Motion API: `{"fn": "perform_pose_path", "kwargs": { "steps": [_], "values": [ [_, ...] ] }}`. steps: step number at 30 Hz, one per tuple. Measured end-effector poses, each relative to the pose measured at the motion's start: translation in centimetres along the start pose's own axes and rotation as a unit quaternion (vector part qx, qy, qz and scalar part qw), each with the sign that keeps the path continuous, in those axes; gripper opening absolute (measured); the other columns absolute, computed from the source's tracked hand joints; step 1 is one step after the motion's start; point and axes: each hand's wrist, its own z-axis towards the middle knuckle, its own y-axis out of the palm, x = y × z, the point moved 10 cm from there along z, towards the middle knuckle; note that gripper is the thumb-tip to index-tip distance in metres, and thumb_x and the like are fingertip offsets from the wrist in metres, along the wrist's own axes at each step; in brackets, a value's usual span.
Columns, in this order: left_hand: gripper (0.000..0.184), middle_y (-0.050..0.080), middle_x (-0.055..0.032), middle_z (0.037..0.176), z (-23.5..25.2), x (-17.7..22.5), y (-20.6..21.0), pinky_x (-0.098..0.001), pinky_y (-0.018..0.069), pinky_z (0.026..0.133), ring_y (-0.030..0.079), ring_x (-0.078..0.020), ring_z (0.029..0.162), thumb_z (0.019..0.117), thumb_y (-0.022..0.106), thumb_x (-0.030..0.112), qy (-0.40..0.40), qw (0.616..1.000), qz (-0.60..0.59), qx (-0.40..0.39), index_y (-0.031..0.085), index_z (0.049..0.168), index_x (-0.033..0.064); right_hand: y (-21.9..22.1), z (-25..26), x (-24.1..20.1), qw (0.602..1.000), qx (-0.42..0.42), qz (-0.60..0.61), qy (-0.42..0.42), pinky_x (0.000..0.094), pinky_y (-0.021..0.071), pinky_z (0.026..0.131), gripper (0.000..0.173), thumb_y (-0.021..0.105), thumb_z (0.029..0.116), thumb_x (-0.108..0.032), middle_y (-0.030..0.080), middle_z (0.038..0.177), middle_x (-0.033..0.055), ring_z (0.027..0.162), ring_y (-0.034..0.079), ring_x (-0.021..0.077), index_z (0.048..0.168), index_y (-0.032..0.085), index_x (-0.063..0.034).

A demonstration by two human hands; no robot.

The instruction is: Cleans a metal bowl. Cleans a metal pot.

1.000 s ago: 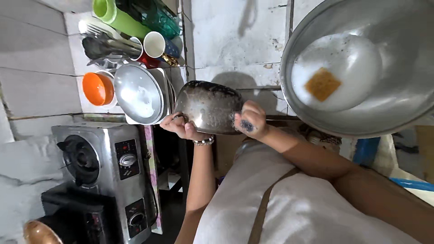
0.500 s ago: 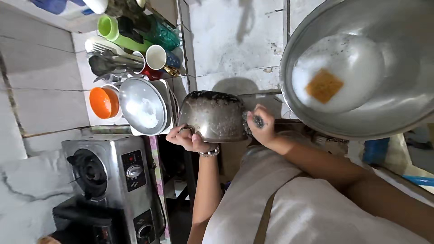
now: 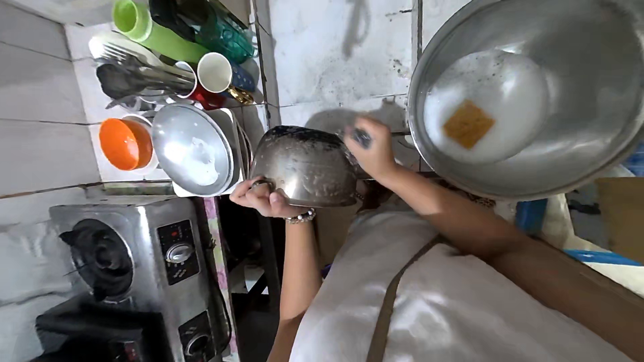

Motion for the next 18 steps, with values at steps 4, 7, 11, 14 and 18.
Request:
{"fn": "perform_pose_path", "kwargs": {
  "steps": [4,7,11,14,18],
  "values": [
    [0.028,0.053,0.0028,0.105,0.4,-0.9,-0.8,-0.0177,0.0395,0.092,0.050,-0.0006,0.106,0.1022,0.045,0.029,-0.039,0.999,-0.001,0.033,0.049,0.078,0.0152,-0.8,-3.9,-1.2,0.995,0.083,0.035,-0.048,0.0254,0.0471,0.061,0.028,0.065,0.0886,-0.005,0.052,0.065,0.0115,0.065,0.055,0.0167,0.065,0.051,0.0003],
    [0.024,0.051,-0.0005,0.104,0.7,-0.8,-0.7,-0.0199,0.0389,0.093,0.049,-0.0036,0.106,0.0980,0.044,0.021,-0.057,0.997,0.011,0.041,0.045,0.075,0.0135,2.4,-0.3,-6.2,0.997,0.005,0.021,-0.071,0.0369,0.0534,0.064,0.018,0.072,0.0823,-0.004,0.063,0.071,0.0154,0.071,0.065,0.0258,0.068,0.063,0.0023],
    [0.020,0.052,0.0034,0.107,0.8,0.4,1.2,-0.0203,0.0382,0.093,0.048,-0.0033,0.108,0.0951,0.047,0.022,-0.039,0.999,-0.020,0.029,0.050,0.076,0.0191,10.8,4.0,-10.1,0.939,-0.329,-0.099,0.006,0.0501,0.0550,0.084,0.016,0.070,0.0907,-0.011,0.072,0.109,0.0138,0.104,0.069,0.0304,0.102,0.075,-0.0017],
    [0.022,0.052,0.0042,0.109,0.8,0.3,1.3,-0.0197,0.0371,0.096,0.048,-0.0030,0.111,0.0986,0.047,0.027,-0.031,0.999,-0.030,0.020,0.052,0.078,0.0197,11.6,3.4,-11.2,0.926,-0.359,-0.108,-0.040,0.0490,0.0549,0.081,0.015,0.070,0.0921,-0.011,0.071,0.108,0.0134,0.103,0.068,0.0304,0.103,0.074,-0.0019],
    [0.022,0.054,0.0060,0.104,0.8,-0.8,0.2,-0.0184,0.0394,0.092,0.050,-0.0012,0.107,0.0989,0.047,0.028,-0.050,0.998,-0.033,0.034,0.050,0.079,0.0200,3.9,-2.1,-9.5,0.972,-0.088,0.058,-0.210,0.0380,0.0564,0.068,0.013,0.074,0.0833,-0.009,0.066,0.078,0.0135,0.078,0.067,0.0261,0.074,0.068,-0.0013]
  ]
}}
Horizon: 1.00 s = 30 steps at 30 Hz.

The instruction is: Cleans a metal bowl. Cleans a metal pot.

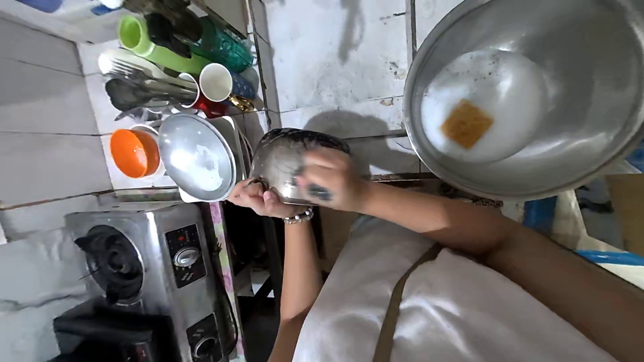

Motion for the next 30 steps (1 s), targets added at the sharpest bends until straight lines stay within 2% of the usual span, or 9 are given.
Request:
{"fn": "perform_pose_path", "kwargs": {
  "steps": [2,5,7,10,17,22,26,28,30],
  "values": [
    [0.026,0.054,0.0060,0.104,0.1,-0.1,-0.4,-0.0197,0.0385,0.095,0.050,-0.0018,0.108,0.1004,0.048,0.032,-0.009,1.000,0.007,0.011,0.050,0.077,0.0203,-2.8,-5.3,3.2,0.996,0.071,0.007,0.055,0.0289,0.0539,0.067,0.024,0.067,0.0917,-0.010,0.059,0.074,0.0133,0.073,0.061,0.0201,0.071,0.059,-0.0005],
    [0.021,0.052,0.0059,0.105,-0.1,0.4,0.1,-0.0189,0.0384,0.094,0.049,-0.0014,0.109,0.0976,0.049,0.029,-0.018,0.999,0.015,0.023,0.049,0.079,0.0202,-4.6,-10.5,9.2,0.932,0.102,-0.027,0.346,0.0288,0.0495,0.065,0.021,0.062,0.0950,-0.004,0.057,0.076,0.0148,0.069,0.056,0.0161,0.079,0.058,0.0088],
    [0.018,0.051,0.0057,0.106,-0.3,0.7,0.5,-0.0194,0.0377,0.095,0.048,-0.0023,0.109,0.0968,0.048,0.027,-0.021,0.999,0.017,0.032,0.048,0.080,0.0209,-4.8,-10.7,10.4,0.899,0.123,-0.028,0.419,0.0254,0.0460,0.061,0.021,0.060,0.0981,-0.007,0.054,0.074,0.0099,0.065,0.051,0.0104,0.082,0.057,0.0058],
    [0.011,0.049,0.0026,0.105,-0.4,0.9,0.6,-0.0227,0.0373,0.095,0.048,-0.0063,0.108,0.0931,0.047,0.022,-0.017,0.998,0.033,0.053,0.045,0.083,0.0193,-4.9,-6.8,9.8,0.929,0.160,-0.021,0.333,0.0165,0.0441,0.063,0.023,0.062,0.0950,-0.008,0.053,0.072,0.0042,0.067,0.051,0.0025,0.075,0.055,0.0007],
    [0.030,0.053,0.0063,0.110,-0.9,2.3,3.1,-0.0294,0.0327,0.107,0.046,-0.0064,0.118,0.1041,0.044,0.050,0.042,0.991,0.130,0.003,0.054,0.098,0.0223,-2.0,3.0,4.2,0.988,-0.033,-0.041,0.142,0.0358,0.0520,0.066,0.024,0.072,0.0910,-0.013,0.060,0.078,0.0151,0.074,0.062,0.0243,0.076,0.061,0.0026],
    [0.048,0.059,-0.0013,0.097,-0.7,4.7,4.8,-0.0364,0.0412,0.096,0.056,-0.0160,0.100,0.0943,0.050,0.065,0.139,0.973,0.167,-0.075,0.058,0.102,0.0177,-4.3,1.7,3.4,0.984,-0.102,-0.058,0.130,0.0361,0.0548,0.067,0.022,0.073,0.0903,-0.015,0.061,0.084,0.0148,0.078,0.063,0.0240,0.080,0.062,0.0015],
    [0.074,0.056,-0.0084,0.089,0.3,4.1,4.2,-0.0348,0.0436,0.087,0.055,-0.0218,0.091,0.0822,0.051,0.082,0.149,0.959,0.193,-0.145,0.063,0.097,0.0105,-6.6,-2.0,3.8,0.985,-0.102,-0.025,0.140,0.0276,0.0535,0.069,0.047,0.083,0.0815,-0.043,0.061,0.082,0.0100,0.078,0.061,0.0151,0.082,0.065,0.0003],
    [0.075,0.058,-0.0083,0.091,0.8,2.7,3.3,-0.0341,0.0443,0.091,0.057,-0.0203,0.096,0.0867,0.046,0.082,0.107,0.967,0.172,-0.153,0.064,0.093,0.0092,-6.8,-3.0,4.0,0.980,-0.120,-0.010,0.156,0.0264,0.0539,0.073,0.051,0.084,0.0798,-0.045,0.063,0.084,0.0113,0.081,0.062,0.0143,0.084,0.065,0.0019],
    [0.060,0.061,-0.0008,0.091,1.2,1.3,2.1,-0.0256,0.0470,0.091,0.059,-0.0086,0.097,0.1030,0.039,0.062,0.014,0.989,0.111,-0.100,0.063,0.085,0.0106,-6.6,-3.2,4.0,0.977,-0.137,-0.004,0.161,0.0298,0.0548,0.075,0.049,0.083,0.0820,-0.042,0.065,0.086,0.0145,0.083,0.065,0.0177,0.086,0.065,0.0031]
  ]
}}
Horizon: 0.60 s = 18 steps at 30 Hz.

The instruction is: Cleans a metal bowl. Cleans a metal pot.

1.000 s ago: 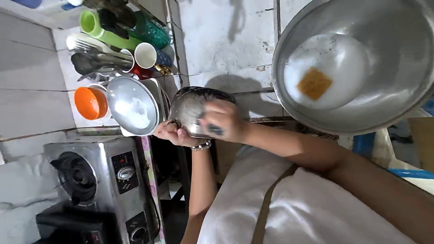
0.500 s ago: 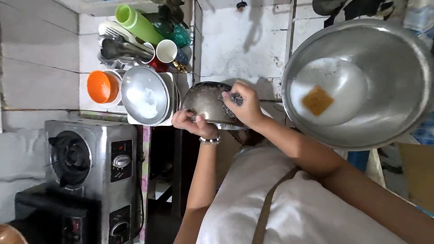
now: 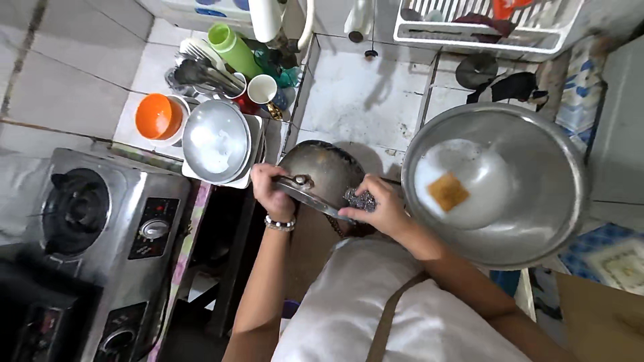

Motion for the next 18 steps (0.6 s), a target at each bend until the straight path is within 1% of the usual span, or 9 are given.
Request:
{"fn": "perform_pose_path", "kwargs": {
  "steps": [1,3,5,6,10,13,15,17,18],
  "values": [
    [0.048,0.060,0.0060,0.089,0.0,-0.8,-0.5,-0.0197,0.0488,0.086,0.059,-0.0010,0.092,0.1084,0.038,0.044,-0.061,0.996,-0.039,0.043,0.063,0.081,0.0132,0.1,0.0,0.0,1.000,-0.011,0.000,0.002,0.0330,0.0555,0.077,0.048,0.082,0.0832,-0.041,0.067,0.089,0.0163,0.085,0.066,0.0205,0.090,0.066,0.0035],
    [0.036,0.057,0.0115,0.078,0.0,-2.0,-1.2,-0.0158,0.0484,0.071,0.056,0.0033,0.076,0.1046,0.044,0.016,-0.154,0.977,-0.075,0.130,0.060,0.073,0.0145,0.6,0.0,-0.3,0.999,-0.043,-0.006,0.001,0.0388,0.0576,0.081,0.050,0.081,0.0851,-0.038,0.071,0.099,0.0195,0.089,0.069,0.0258,0.110,0.069,0.0042],
    [0.031,0.054,0.0097,0.075,0.1,-2.5,-1.0,-0.0168,0.0467,0.070,0.054,0.0010,0.074,0.0956,0.044,0.004,-0.182,0.969,-0.060,0.158,0.054,0.068,0.0142,1.4,0.0,-0.6,0.997,-0.079,-0.021,-0.009,0.0410,0.0582,0.085,0.060,0.079,0.0874,-0.038,0.073,0.105,0.0200,0.092,0.070,0.0284,0.131,0.067,0.0011],
    [0.030,0.055,0.0066,0.075,0.1,-2.6,-0.8,-0.0198,0.0462,0.075,0.055,-0.0024,0.078,0.0917,0.041,0.002,-0.173,0.971,-0.056,0.157,0.052,0.066,0.0122,1.8,-0.1,-0.7,0.996,-0.087,-0.031,-0.020,0.0409,0.0581,0.084,0.062,0.078,0.0876,-0.038,0.072,0.102,0.0197,0.090,0.069,0.0285,0.134,0.066,0.0007],
    [0.027,0.055,0.0025,0.075,0.4,-1.7,0.6,-0.0257,0.0448,0.082,0.056,-0.0084,0.084,0.0893,0.039,0.006,-0.059,0.988,-0.054,0.132,0.048,0.065,0.0146,1.7,-0.7,-1.2,0.992,-0.076,-0.058,-0.082,0.0318,0.0559,0.073,0.052,0.078,0.0869,-0.039,0.069,0.085,0.0143,0.076,0.065,0.0226,0.122,0.075,-0.0008],
    [0.023,0.054,0.0039,0.077,0.5,0.1,1.5,-0.0264,0.0412,0.085,0.054,-0.0085,0.087,0.0865,0.045,0.014,-0.018,0.991,-0.049,0.124,0.047,0.064,0.0177,0.3,-1.3,-1.2,0.992,-0.073,-0.046,-0.097,0.0257,0.0542,0.071,0.036,0.078,0.0869,-0.036,0.068,0.080,0.0112,0.075,0.064,0.0186,0.102,0.080,-0.0041],
    [0.028,0.055,0.0069,0.081,0.3,2.2,2.4,-0.0257,0.0389,0.090,0.054,-0.0061,0.094,0.0910,0.051,0.023,-0.003,0.993,-0.043,0.108,0.050,0.064,0.0199,-0.8,-1.4,-1.0,0.992,-0.066,-0.064,-0.092,0.0252,0.0544,0.073,0.033,0.078,0.0878,-0.038,0.068,0.079,0.0099,0.077,0.065,0.0179,0.092,0.078,-0.0055],
    [0.038,0.056,0.0096,0.082,-0.4,4.1,3.1,-0.0255,0.0378,0.094,0.054,-0.0036,0.097,0.0991,0.054,0.041,0.020,0.996,-0.022,0.087,0.051,0.066,0.0227,-1.9,-1.2,-0.9,0.990,-0.048,-0.097,-0.088,0.0266,0.0547,0.073,0.037,0.077,0.0871,-0.042,0.068,0.080,0.0099,0.076,0.065,0.0186,0.094,0.077,-0.0058],
    [0.040,0.055,0.0099,0.082,-0.9,4.8,3.3,-0.0258,0.0369,0.095,0.053,-0.0032,0.097,0.1001,0.053,0.045,0.024,0.997,-0.010,0.079,0.051,0.067,0.0234,-2.3,-1.1,-1.0,0.989,-0.041,-0.116,-0.088,0.0284,0.0549,0.072,0.043,0.077,0.0865,-0.045,0.069,0.081,0.0109,0.076,0.065,0.0199,0.103,0.078,-0.0050]
  ]
}}
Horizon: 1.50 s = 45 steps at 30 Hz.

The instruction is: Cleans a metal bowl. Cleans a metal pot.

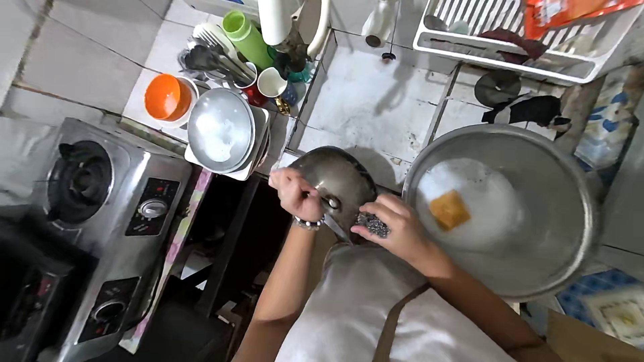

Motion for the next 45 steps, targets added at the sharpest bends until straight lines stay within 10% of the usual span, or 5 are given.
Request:
{"fn": "perform_pose_path", "kwargs": {
  "steps": [9,16,21,25,45],
  "values": [
    [0.016,0.046,0.0128,0.110,-2.7,3.4,-2.6,-0.0105,0.0336,0.090,0.045,0.0054,0.105,0.0969,0.058,0.042,-0.007,0.994,0.079,0.076,0.050,0.099,0.0286,0.4,1.0,-2.8,0.987,-0.102,-0.086,-0.087,0.0350,0.0526,0.063,0.044,0.068,0.0927,-0.043,0.064,0.081,0.0102,0.072,0.063,0.0256,0.128,0.073,-0.0183],
    [0.062,0.058,-0.0086,0.092,-3.5,0.7,-7.1,-0.0285,0.0511,0.066,0.058,-0.0086,0.073,0.0895,0.067,0.035,-0.425,0.854,0.272,-0.127,0.041,0.124,-0.0097,2.5,0.8,-3.6,0.980,-0.148,-0.067,-0.115,0.0342,0.0514,0.063,0.039,0.065,0.0959,-0.040,0.063,0.082,0.0088,0.072,0.062,0.0248,0.128,0.074,-0.0196],
    [0.048,0.068,-0.0014,0.102,-7.7,-1.1,-6.0,-0.0254,0.0620,0.067,0.070,-0.0077,0.078,0.0966,0.056,0.016,-0.683,0.711,-0.140,-0.094,0.037,0.139,0.0060,3.9,1.0,-3.7,0.976,-0.170,-0.055,-0.127,0.0353,0.0505,0.061,0.040,0.066,0.0951,-0.037,0.063,0.081,0.0096,0.071,0.061,0.0256,0.130,0.073,-0.0193],
    [0.020,0.076,-0.0054,0.085,-8.1,-2.1,-2.5,-0.0283,0.0627,0.073,0.074,-0.0109,0.078,0.0811,0.058,0.002,-0.622,0.624,-0.466,0.081,0.072,0.090,0.0116,3.9,1.0,-3.5,0.972,-0.186,-0.049,-0.134,0.0357,0.0508,0.060,0.038,0.066,0.0939,-0.034,0.063,0.080,0.0094,0.071,0.062,0.0259,0.127,0.074,-0.0187],
    [0.034,0.073,0.0147,0.093,-14.3,1.8,-0.6,-0.0193,0.0582,0.079,0.068,0.0050,0.087,0.0765,0.054,-0.011,-0.508,0.826,-0.238,0.050,0.060,0.103,0.0102,-11.5,-11.6,20.0,0.831,-0.105,-0.241,0.491,0.0678,0.0414,0.106,0.058,0.062,0.1019,-0.020,0.038,0.143,0.0481,0.129,0.045,0.0639,0.145,0.043,0.0133]
  ]
}}
